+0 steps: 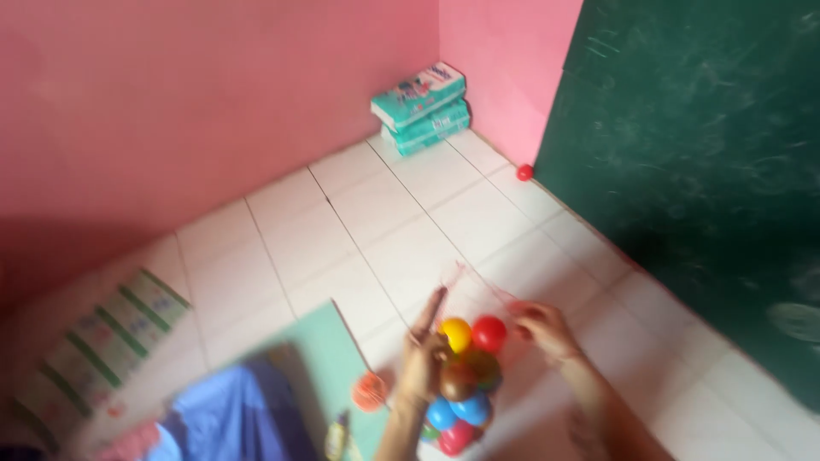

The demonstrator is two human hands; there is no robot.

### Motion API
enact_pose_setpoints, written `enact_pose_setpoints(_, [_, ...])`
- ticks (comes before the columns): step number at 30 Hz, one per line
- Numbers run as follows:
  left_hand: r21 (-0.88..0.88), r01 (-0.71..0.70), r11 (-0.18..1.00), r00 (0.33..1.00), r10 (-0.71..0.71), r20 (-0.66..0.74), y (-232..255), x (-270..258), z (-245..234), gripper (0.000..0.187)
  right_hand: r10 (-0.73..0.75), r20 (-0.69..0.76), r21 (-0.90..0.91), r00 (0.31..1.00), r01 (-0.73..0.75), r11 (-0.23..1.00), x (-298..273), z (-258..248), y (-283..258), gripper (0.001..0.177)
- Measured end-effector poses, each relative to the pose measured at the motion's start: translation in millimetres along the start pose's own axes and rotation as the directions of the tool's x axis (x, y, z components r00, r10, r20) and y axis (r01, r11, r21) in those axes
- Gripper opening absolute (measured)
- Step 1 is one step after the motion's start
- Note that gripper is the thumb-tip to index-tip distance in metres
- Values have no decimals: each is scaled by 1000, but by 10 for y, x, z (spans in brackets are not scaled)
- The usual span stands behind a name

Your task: Gathering colorful plastic balls from a bed and floor into a mesh bag and then hanging the bag on the wall.

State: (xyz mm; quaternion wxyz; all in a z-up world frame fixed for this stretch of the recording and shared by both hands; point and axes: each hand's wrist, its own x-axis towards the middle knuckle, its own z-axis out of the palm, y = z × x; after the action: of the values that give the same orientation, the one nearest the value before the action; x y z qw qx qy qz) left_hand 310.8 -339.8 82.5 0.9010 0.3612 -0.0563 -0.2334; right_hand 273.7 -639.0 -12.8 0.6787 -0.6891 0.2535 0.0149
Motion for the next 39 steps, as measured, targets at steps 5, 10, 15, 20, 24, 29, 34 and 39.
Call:
enact_pose_setpoints(5, [60, 79, 995, 984, -68, -166, 358, 12, 16, 82, 80, -25, 151, 996, -75, 986, -376, 83, -314, 26])
enact_pose_setpoints(10, [46, -26, 999, 984, 33, -173, 400, 341, 92, 83, 151, -51, 140, 987, -143, 980, -478, -141, -628, 26])
enact_pose_setpoints(15, [27, -91, 996, 983, 94, -156, 185, 898, 159, 86, 155, 40, -45, 987, -153, 987, 236, -647, -435, 20])
enact_pose_setpoints(20, [50, -118, 992, 957, 127, -260, 103, 1333, 410, 83, 21, 76, -230, 997, -3, 973, 686, -686, -1234, 16])
enact_pose_setpoints(24, [83, -112, 990, 964, 128, -235, 153, 1700, 431, 83, 68, 107, -50, 992, -63, 997, 1048, -631, -1612, 8])
enact_pose_setpoints(29, [132, -81, 988, 974, 106, -201, 143, 2027, 203, 83, 44, 90, 103, 995, -53, 993, 1588, -436, -1627, 15])
enact_pose_setpoints(34, [190, 19, 982, 974, 25, -224, 451, 2439, 240, 82, -4, 14, 201, 1000, 1, 980, 2145, -308, -1618, 24])
enact_pose_setpoints(39, [145, 31, 989, 969, 6, -247, 369, 2731, -31, 81, 63, -29, 223, 998, -55, 973, 2559, -372, -1497, 24])
